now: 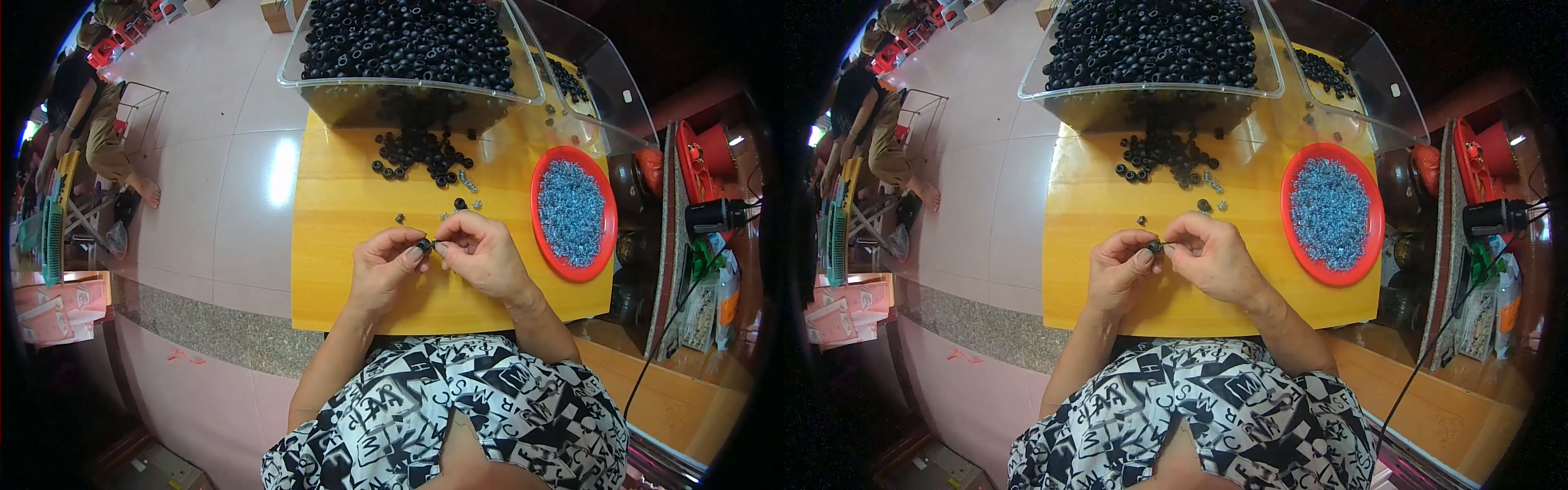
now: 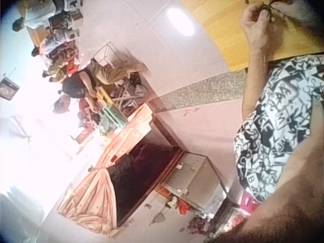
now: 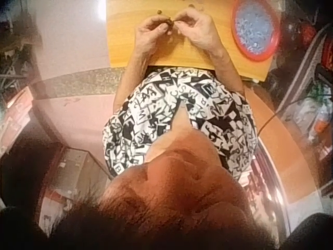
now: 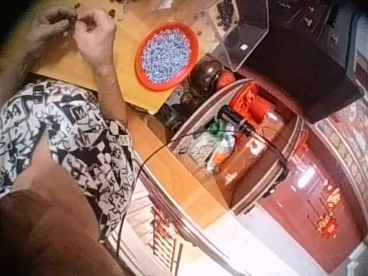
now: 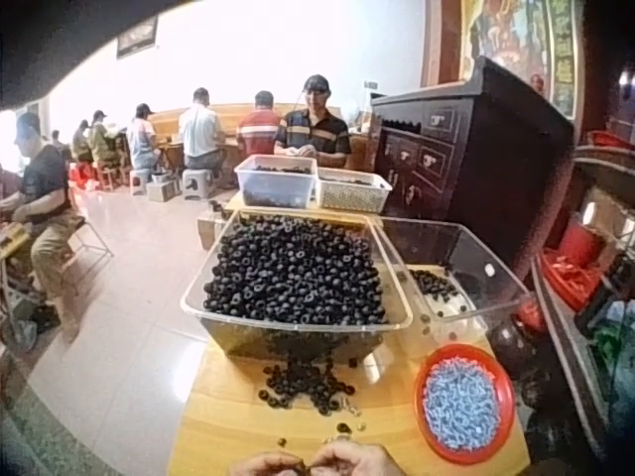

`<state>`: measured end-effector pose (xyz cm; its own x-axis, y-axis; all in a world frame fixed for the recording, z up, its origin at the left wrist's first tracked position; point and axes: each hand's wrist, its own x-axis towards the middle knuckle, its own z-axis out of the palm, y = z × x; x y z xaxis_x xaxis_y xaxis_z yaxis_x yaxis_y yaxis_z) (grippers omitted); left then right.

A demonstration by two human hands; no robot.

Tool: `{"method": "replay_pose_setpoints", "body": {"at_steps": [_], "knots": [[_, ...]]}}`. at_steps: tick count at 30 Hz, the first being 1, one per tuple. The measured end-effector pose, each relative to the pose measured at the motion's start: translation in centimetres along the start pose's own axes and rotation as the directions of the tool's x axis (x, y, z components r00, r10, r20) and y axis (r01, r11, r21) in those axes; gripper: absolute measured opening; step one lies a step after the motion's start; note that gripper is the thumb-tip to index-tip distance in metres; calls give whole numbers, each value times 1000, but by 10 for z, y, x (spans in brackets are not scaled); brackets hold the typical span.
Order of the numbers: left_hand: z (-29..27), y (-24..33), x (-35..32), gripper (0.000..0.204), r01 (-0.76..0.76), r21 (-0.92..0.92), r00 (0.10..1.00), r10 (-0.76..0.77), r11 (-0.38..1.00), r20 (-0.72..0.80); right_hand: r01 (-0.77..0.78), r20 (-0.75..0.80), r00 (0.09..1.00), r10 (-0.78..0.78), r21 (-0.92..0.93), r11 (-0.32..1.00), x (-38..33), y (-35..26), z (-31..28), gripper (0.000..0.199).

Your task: The person assembles small components by picking up black beads and small metal fittings from the table, inserting the metal fittings into the beads by hand, and placing the assembled pieces down.

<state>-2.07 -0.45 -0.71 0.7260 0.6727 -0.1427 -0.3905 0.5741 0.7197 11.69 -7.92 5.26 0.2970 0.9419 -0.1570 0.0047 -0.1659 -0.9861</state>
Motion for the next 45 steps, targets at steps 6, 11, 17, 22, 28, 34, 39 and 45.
{"method": "replay_pose_setpoints", "body": {"at_steps": [6,11,17,22,28,34,39,45], "knots": [[0,0,-1,22,-1,55,1000,0,998,2,-6,47,999,11,-96,995,2,-1,-1,7],[3,1,-2,18,-144,320,990,141,936,33,48,70,997,-36,-184,982,5,6,-5,5],[-3,-3,-1,15,-246,511,968,233,824,91,265,158,963,-219,-405,875,12,5,-4,5],[-2,-1,-2,14,-269,548,961,260,792,96,103,144,987,-69,-238,966,15,12,-9,6],[1,-1,-2,12,-248,465,969,209,850,134,-146,322,945,55,267,952,21,25,-19,9],[0,-2,-1,9,-352,566,936,294,746,195,-142,346,937,48,249,958,23,31,-19,11],[0,-5,1,10,-379,551,925,311,743,217,-116,337,941,25,254,960,23,29,-18,10],[3,-5,0,13,-318,314,946,281,894,158,-121,377,926,-6,312,942,24,24,-21,13]]}}
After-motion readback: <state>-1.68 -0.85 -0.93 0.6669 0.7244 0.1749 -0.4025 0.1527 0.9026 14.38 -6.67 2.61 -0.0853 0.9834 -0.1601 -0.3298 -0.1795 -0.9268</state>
